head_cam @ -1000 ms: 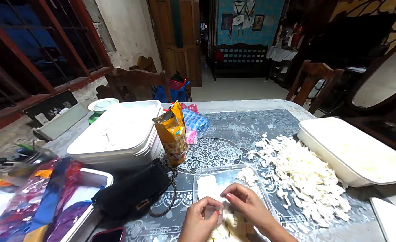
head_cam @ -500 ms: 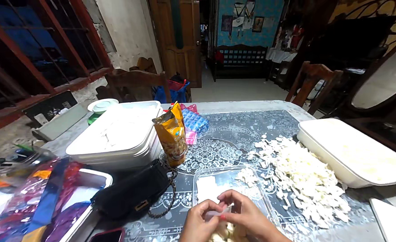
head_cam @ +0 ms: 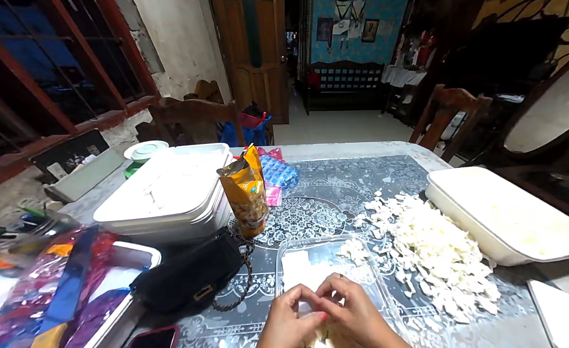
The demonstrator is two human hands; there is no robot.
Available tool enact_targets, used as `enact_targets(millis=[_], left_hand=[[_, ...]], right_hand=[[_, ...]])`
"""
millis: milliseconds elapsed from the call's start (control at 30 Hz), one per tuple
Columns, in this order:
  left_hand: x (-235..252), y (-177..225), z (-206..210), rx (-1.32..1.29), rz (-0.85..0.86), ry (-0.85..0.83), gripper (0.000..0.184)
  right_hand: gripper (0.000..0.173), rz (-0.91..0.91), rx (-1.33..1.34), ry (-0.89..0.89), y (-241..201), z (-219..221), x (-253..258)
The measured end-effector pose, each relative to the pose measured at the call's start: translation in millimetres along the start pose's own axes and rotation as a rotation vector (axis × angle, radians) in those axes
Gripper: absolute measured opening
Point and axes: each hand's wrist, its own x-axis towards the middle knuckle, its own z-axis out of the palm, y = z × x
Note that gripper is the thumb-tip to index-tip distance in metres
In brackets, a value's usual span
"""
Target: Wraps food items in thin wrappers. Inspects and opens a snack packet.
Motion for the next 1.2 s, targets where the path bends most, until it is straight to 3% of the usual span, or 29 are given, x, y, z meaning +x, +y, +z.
enact_targets(millis=[100,200,267,300,400,500,600,667,800,900,1033,1133,1200], left_hand=[[2.4,2.0,-0.7,-0.103,-0.054,0.067,0.009],[6.4,7.1,-7.2,-0.237,-0.167,0.127,0.011],[7.3,13.4,-8.3,-0.334,-0.252,0.117,0.018],[6.7,15.3,-7.6,-0.357,-0.289,0.100,0.020],[3.6,19.0,-3.3,-0.316,-0.312,0.045,0.014],[-1.2,13.7,2.2,-0.113,-0.138,0.048,0.017],[-1.3,6.0,1.2,0.062,-0.007,0.119,0.008],[0.4,10.0,-2.7,-0.020,-0.045,0.098,0.009],[3.6,15.1,-2.1,-0.218,-0.107,0.163,0.026],[6.1,9.0,0.7,-0.309,-0.104,0.252,0.029],[1.9,11.2,1.3,-0.274,-0.062,0.068,0.023],[2.5,13.0,-2.3,-0.236,0.024,0.065,0.022],[6.3,12.5,-6.5,-0.199,0.030,0.144,0.019]], right_hand=[[0.015,0.004,0.066,0.014,0.6,-4.2,0.8],[0.020,-0.293,-0.052,0.113,11.6,-9.3,5.9],[0.030,-0.452,-0.190,0.060,14.7,-13.0,9.5],[0.027,-0.463,-0.212,0.036,14.9,-12.0,9.0],[0.018,-0.272,-0.073,0.039,14.3,-5.6,4.7],[0.017,0.036,0.105,0.006,6.5,-8.3,4.1],[0.026,0.159,0.163,-0.075,2.9,-17.5,7.0],[0.020,0.181,0.119,-0.052,5.0,-20.6,9.4],[0.019,0.076,-0.068,-0.067,1.6,-11.3,5.0],[0.017,-0.110,0.031,-0.104,6.2,-3.8,1.6],[0.013,-0.089,0.281,0.061,12.5,-5.0,8.1],[0.016,-0.095,0.086,0.060,14.5,-8.9,7.9],[0.014,-0.292,-0.128,0.051,11.5,-3.9,5.2]])
